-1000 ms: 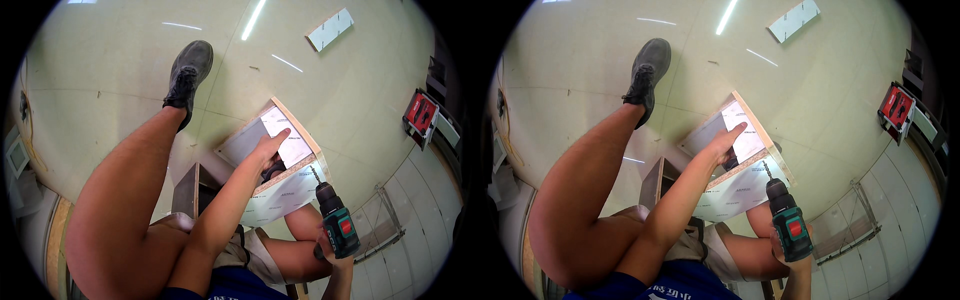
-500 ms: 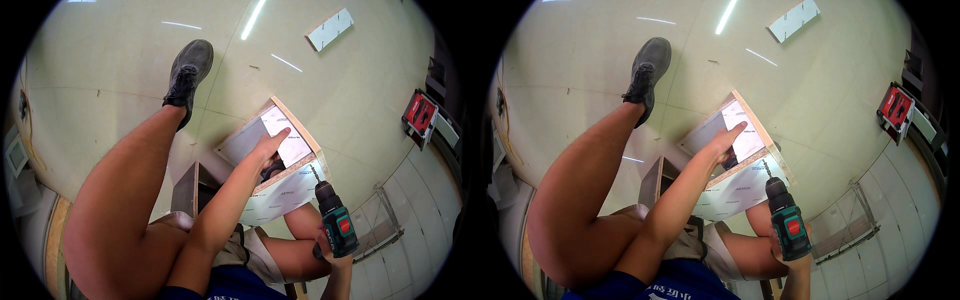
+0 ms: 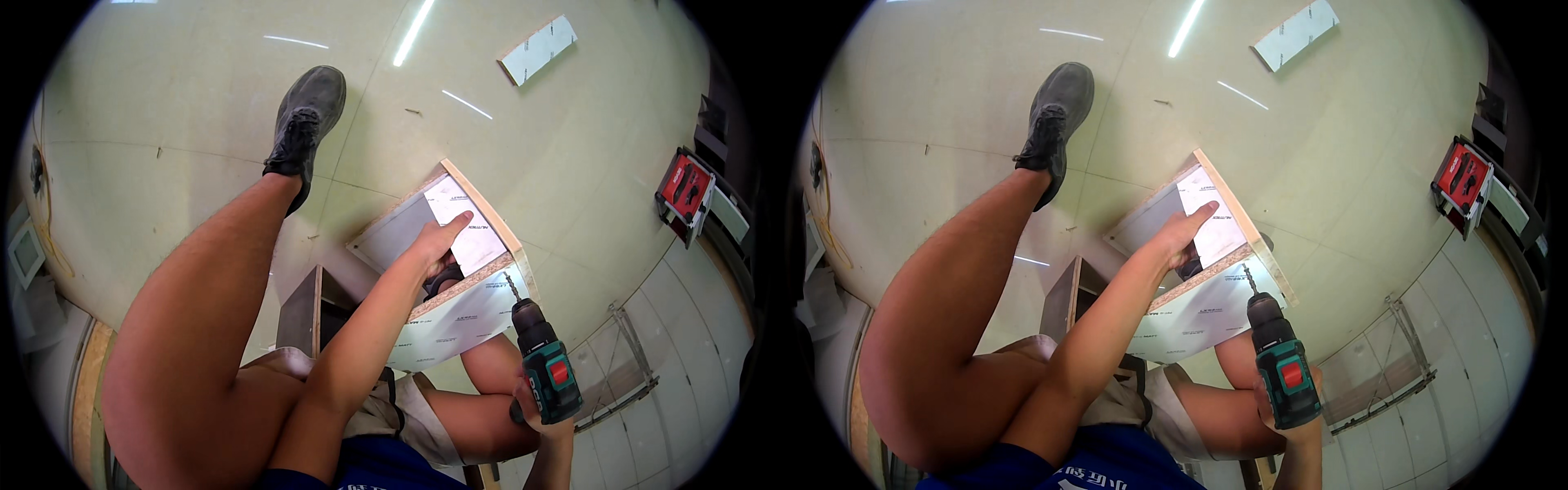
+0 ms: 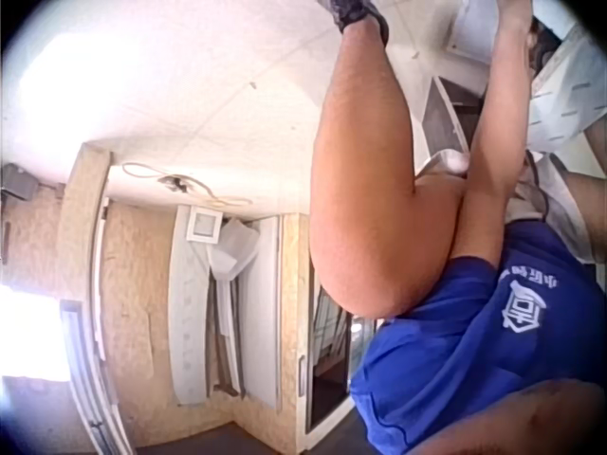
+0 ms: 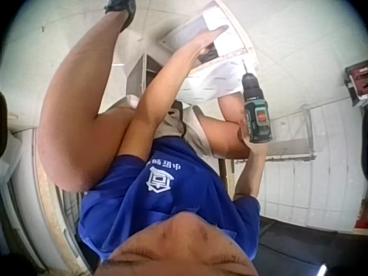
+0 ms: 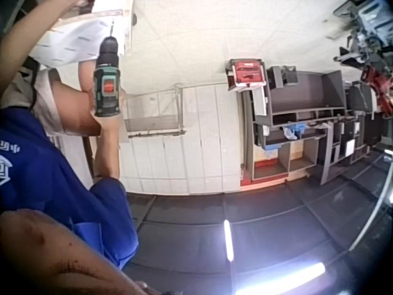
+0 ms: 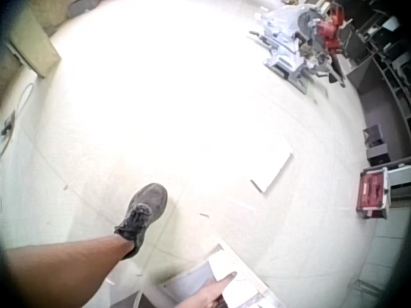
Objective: The person assembles a small wooden box by driving screws into its corners using a cordless drill. They hold the box between their legs, rotate it to access different sides, and secure the panels together.
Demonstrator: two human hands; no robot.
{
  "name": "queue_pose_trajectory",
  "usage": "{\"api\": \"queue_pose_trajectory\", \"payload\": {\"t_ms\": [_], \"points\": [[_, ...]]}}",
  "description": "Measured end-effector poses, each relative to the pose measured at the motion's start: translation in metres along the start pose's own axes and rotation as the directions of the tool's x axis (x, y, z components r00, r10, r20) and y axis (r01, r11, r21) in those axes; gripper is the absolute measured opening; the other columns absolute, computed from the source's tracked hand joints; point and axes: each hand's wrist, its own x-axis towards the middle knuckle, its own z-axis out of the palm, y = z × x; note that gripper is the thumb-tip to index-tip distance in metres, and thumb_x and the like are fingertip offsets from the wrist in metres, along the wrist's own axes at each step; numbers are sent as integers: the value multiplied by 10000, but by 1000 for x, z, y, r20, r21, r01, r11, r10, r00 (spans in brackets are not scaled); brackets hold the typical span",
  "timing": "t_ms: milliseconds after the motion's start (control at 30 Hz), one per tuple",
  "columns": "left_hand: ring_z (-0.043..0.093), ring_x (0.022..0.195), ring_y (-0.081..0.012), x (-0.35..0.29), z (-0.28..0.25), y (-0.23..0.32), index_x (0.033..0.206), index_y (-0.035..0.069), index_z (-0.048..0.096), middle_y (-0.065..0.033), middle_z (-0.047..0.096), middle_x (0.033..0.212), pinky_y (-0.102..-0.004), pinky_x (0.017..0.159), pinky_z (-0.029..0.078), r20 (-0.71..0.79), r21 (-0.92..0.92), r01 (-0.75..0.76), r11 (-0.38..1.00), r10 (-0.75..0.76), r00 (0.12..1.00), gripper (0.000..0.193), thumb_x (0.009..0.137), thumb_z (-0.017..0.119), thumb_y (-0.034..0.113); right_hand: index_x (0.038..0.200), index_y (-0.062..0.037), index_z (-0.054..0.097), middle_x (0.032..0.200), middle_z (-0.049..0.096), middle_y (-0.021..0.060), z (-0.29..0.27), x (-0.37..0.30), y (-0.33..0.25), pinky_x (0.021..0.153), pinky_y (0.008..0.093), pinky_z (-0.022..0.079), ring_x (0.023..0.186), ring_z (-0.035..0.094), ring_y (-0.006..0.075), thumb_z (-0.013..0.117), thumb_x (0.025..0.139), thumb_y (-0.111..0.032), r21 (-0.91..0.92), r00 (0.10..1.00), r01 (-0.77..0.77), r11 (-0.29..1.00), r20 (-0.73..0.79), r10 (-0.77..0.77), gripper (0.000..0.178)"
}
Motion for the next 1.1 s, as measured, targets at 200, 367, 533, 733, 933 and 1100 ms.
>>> {"api": "queue_pose_trajectory", "payload": {"t_ms": [200, 367, 533, 733, 933, 1100], "points": [[684, 1030, -202, 2, -2, -3, 1303, 13, 549, -106, 666, 1201, -344, 825, 591, 20, -9, 6, 1000, -6, 1000, 526, 940, 696, 363, 849, -48, 665, 753, 678, 72, 0, 6, 0, 578, 313, 522, 624, 662, 224, 677, 764, -28, -47, 995, 100, 994, 7, -99, 88], [688, 1023, -201, -3, 3, 2, 1300, 0, 547, -108, 668, 1195, -349, 821, 594, -3, 9, 2, 1000, -2, 1000, 534, 938, 697, 365, 849, -27, 661, 752, 679, 66, 8, -8, 3, 588, 307, 527, 620, 662, 210, 671, 781, -30, 137, 979, -196, 971, -21, 201, 69], [695, 998, -198, -1, 0, 1, 1293, -1, 550, -106, 670, 1192, -330, 797, 596, 0, 4, 13, 1000, -13, 1000, 523, 939, 696, 355, 841, -31, 640, 749, 661, 59, 4, 1, -3, 576, 314, 516, 604, 644, 213, 687, 777, -58, 26, 996, -86, 996, -2, 86, 83], [704, 967, -196, -3, 2, 2, 1282, -3, 554, -104, 681, 1165, -320, 756, 598, -1, 21, -12, 1000, 12, 1000, 515, 934, 704, 346, 915, -38, 594, 798, 640, 65, 1, 2, -4, 611, 316, 505, 652, 627, 202, 698, 789, -62, -75, 999, -33, 997, 29, 35, 165], [703, 957, -188, -6, 4, 4, 1269, -7, 562, -98, 686, 1146, -312, 728, 587, -11, -7, -6, 1000, 6, 1000, 524, 924, 715, 357, 1002, -33, 578, 883, 661, 78, -2, 0, -3, 665, 303, 517, 725, 645, 178, 697, 807, -17, -33, 996, -44, 999, 81, 46, 230], [695, 981, -182, -6, 2, 3, 1280, 2, 558, -90, 681, 1159, -316, 750, 587, 17, -6, -14, 1000, 14, 1000, 531, 924, 716, 362, 865, -35, 622, 752, 634, 62, 1, 4, -4, 584, 312, 502, 609, 619, 212, 695, 751, -49, 63, 997, -81, 995, 8, 81, 136]]}}
